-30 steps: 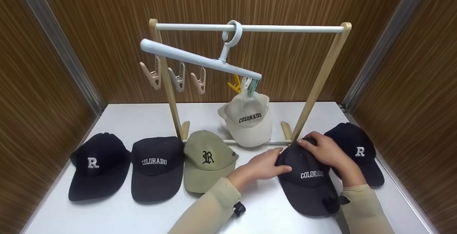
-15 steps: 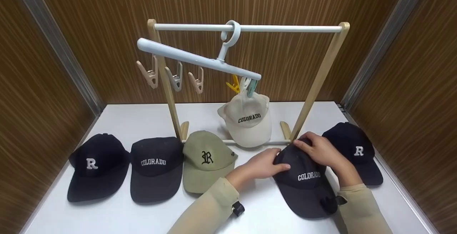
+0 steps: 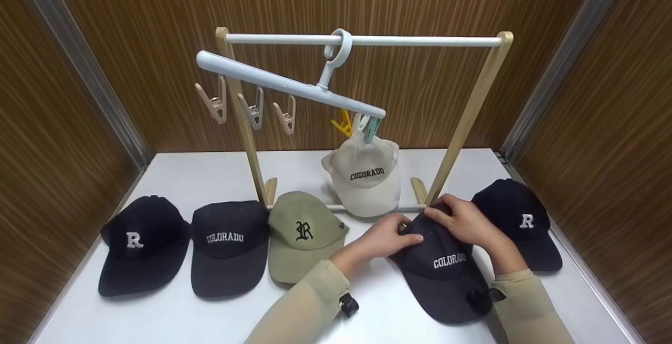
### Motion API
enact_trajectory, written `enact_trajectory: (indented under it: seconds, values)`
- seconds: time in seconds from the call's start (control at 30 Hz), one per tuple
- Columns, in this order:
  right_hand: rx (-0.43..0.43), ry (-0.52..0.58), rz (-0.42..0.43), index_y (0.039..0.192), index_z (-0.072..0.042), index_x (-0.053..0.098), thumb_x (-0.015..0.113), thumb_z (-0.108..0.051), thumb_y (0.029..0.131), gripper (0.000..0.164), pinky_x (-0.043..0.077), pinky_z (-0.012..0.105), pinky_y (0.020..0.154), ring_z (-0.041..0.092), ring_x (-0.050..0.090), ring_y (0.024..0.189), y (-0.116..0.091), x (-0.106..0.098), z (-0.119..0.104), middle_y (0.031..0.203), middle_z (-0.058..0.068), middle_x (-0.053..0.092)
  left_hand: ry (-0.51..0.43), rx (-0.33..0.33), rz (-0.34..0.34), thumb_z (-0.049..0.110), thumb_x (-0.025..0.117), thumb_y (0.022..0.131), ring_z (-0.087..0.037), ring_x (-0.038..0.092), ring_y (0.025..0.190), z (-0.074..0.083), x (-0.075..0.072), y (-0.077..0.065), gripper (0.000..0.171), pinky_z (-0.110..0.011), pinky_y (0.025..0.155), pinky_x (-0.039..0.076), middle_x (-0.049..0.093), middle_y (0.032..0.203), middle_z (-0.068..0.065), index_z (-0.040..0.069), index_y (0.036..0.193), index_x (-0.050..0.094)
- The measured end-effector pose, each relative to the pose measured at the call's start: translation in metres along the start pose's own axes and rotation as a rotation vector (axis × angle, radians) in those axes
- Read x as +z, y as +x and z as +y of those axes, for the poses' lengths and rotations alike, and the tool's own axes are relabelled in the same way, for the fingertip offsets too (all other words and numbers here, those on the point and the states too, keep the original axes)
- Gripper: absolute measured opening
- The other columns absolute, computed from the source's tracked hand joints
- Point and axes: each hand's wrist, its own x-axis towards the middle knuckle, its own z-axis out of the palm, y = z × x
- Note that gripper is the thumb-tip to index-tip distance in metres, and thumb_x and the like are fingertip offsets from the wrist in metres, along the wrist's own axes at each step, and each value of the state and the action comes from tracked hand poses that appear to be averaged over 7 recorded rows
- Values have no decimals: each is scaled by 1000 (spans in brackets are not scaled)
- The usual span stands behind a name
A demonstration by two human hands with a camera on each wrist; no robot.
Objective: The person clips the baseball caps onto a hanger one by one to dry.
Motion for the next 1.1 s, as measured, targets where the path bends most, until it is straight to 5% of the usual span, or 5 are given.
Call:
enact_trajectory:
  seconds: [0.37, 1.1]
  values:
    - [-35, -9, 3, 116, -5, 74, 73, -39, 110, 34, 55, 51, 87, 26, 71, 96, 1, 5, -7, 104, 8, 77, -214, -79, 3, 26, 90, 95, -7, 65, 80, 0, -3, -1, 34, -23, 71, 53, 70, 87, 4, 3, 113, 73]
    - [-49, 30, -6, 116, -8, 74, 73, -36, 110, 29, 54, 50, 88, 25, 69, 97, -1, 5, -11, 104, 5, 76, -237, -67, 51, 14, 89, 92, -10, 68, 92, -1, -19, -2, 29, -27, 85, 57, 76, 103, -1, 3, 114, 73]
